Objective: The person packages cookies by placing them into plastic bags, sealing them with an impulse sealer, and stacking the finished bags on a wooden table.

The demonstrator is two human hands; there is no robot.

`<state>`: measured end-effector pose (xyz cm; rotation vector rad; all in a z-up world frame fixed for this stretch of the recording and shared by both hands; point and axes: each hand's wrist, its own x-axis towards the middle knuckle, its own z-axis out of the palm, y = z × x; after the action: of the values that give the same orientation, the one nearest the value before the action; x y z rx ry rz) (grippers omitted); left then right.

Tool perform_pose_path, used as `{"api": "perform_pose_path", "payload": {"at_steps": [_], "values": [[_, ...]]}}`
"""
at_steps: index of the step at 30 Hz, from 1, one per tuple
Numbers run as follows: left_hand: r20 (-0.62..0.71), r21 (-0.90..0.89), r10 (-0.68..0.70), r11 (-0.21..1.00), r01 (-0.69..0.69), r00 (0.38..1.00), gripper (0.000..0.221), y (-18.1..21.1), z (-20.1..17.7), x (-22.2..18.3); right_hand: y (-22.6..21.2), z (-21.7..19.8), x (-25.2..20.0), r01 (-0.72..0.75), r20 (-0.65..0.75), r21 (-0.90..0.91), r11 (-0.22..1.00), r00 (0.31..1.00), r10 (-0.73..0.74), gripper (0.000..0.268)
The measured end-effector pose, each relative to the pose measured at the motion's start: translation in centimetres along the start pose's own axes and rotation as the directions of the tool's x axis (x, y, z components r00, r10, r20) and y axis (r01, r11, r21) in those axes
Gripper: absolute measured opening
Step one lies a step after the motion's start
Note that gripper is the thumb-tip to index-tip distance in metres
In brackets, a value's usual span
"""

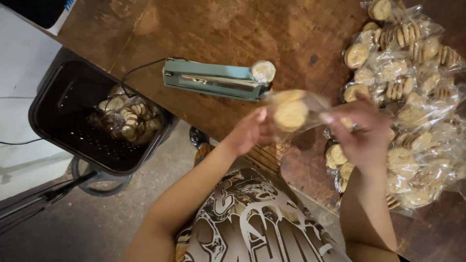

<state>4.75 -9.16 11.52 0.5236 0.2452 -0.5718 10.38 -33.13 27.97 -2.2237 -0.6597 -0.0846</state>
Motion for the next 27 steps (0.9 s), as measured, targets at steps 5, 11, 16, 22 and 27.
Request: {"api": "perform_pose_path", "payload": {"at_steps": [5, 11, 16, 22, 27], "values": [[0.177, -0.201, 0.066, 0.979, -0.029, 0.982, 0.073, 0.0, 0.2, -1.1, -1.4, 1.1, -0.3, 0.033, 0.111, 0.094, 0.995, 0.993, -0.044, 0.007], [0.029, -0.173, 0.028, 0.985, -0.022, 0.999, 0.052, -2.3, -2.2, 0.0, -1.5, 3.2, 0.6, 0.121, 0.323, 0.195, 0.973, 0.929, -0.181, 0.032], [0.018, -0.208, 0.003, 0.978, 0.001, 1.0, 0.045, -3.2, -2.2, -0.3, -1.9, 3.9, 1.0, 0.295, 0.285, 0.179, 0.938, 0.897, -0.337, 0.022], [0.099, -0.328, -0.088, 0.938, 0.116, 0.991, 0.055, -4.2, -2.2, -0.4, 1.3, 5.0, -0.6, 0.241, 0.203, 0.231, 0.943, 0.936, -0.289, 0.026], [0.084, -0.187, -0.033, 0.981, 0.048, 0.996, 0.052, -3.4, -1.3, -1.3, 2.6, 4.3, -0.6, 0.021, 0.18, -0.011, 1.0, 0.984, -0.018, 0.038]]}}
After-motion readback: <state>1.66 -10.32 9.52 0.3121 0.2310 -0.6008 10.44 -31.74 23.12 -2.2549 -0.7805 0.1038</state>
